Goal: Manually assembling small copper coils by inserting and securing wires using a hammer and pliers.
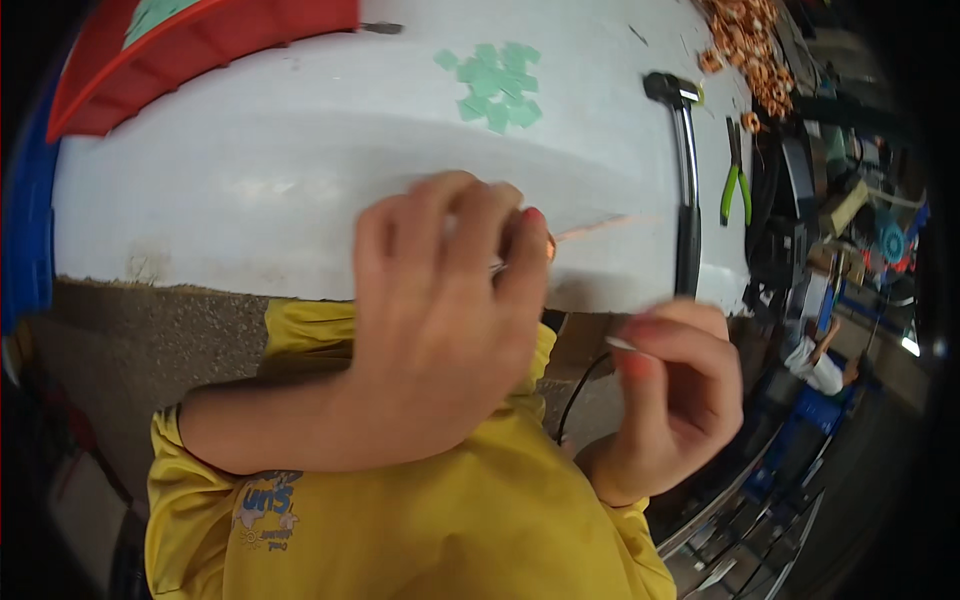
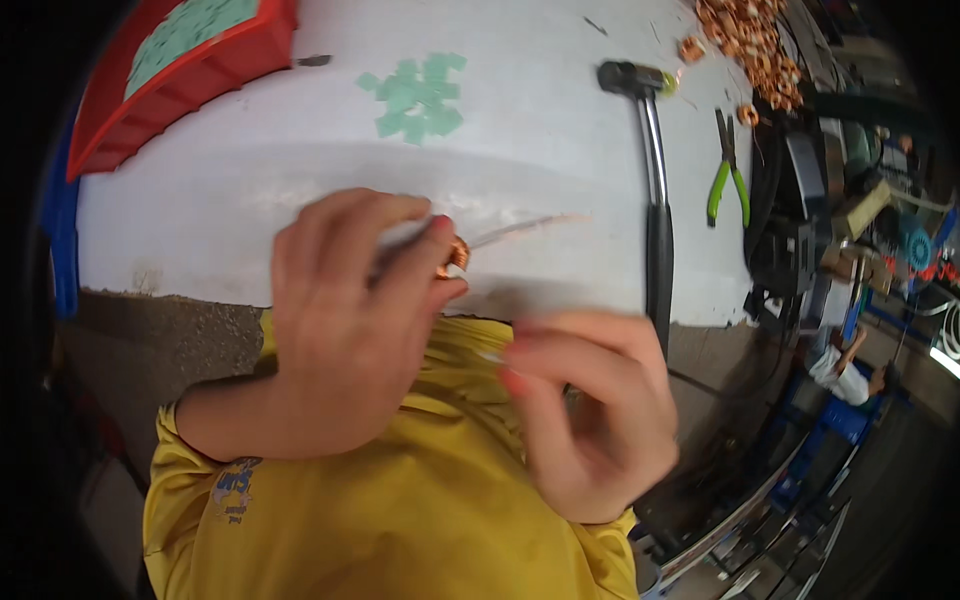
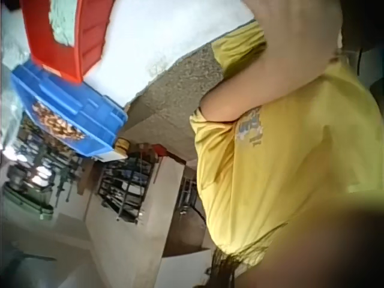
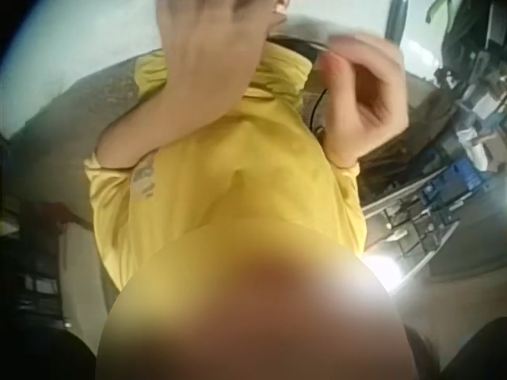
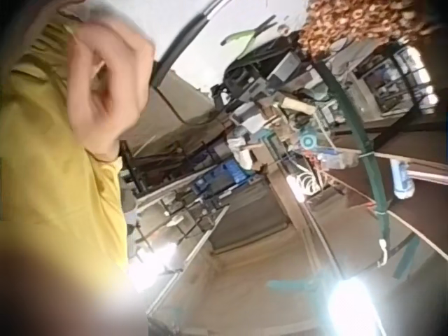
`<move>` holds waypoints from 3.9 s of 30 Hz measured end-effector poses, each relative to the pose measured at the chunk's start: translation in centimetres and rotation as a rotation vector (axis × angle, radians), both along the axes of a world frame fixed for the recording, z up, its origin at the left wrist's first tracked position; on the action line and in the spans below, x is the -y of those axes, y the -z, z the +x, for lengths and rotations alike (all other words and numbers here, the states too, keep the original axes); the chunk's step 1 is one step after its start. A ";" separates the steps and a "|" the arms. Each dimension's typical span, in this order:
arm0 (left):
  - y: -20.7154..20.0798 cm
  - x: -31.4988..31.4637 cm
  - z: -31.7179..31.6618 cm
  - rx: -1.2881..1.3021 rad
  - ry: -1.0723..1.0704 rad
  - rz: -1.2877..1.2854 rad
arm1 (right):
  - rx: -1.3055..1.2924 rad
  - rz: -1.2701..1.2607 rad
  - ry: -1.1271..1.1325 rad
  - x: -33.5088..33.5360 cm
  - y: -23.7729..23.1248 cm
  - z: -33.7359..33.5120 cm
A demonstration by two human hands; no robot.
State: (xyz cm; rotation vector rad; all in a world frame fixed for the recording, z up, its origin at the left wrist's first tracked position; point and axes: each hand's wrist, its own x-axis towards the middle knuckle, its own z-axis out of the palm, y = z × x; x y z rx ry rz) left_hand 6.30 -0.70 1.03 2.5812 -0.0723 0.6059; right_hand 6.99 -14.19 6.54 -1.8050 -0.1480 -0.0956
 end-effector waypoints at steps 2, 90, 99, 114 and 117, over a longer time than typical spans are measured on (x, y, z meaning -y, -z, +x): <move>0.0 -0.3 -0.2 -0.063 0.021 -0.135 | 0.099 -0.160 -0.101 -0.1 1.0 1.0; 3.6 -1.8 0.1 0.206 -0.092 -0.184 | -0.470 -0.669 -0.207 5.1 -1.4 -4.2; 1.4 -0.7 -0.2 0.090 -0.032 -0.170 | 0.010 -0.800 0.090 5.8 -1.3 3.3; 1.7 -0.1 0.1 0.205 -0.041 -0.023 | 0.511 -1.019 -0.471 -3.9 1.9 10.9; 1.9 0.0 0.0 0.207 -0.047 -0.033 | 0.424 -0.940 -0.524 -3.9 1.8 11.2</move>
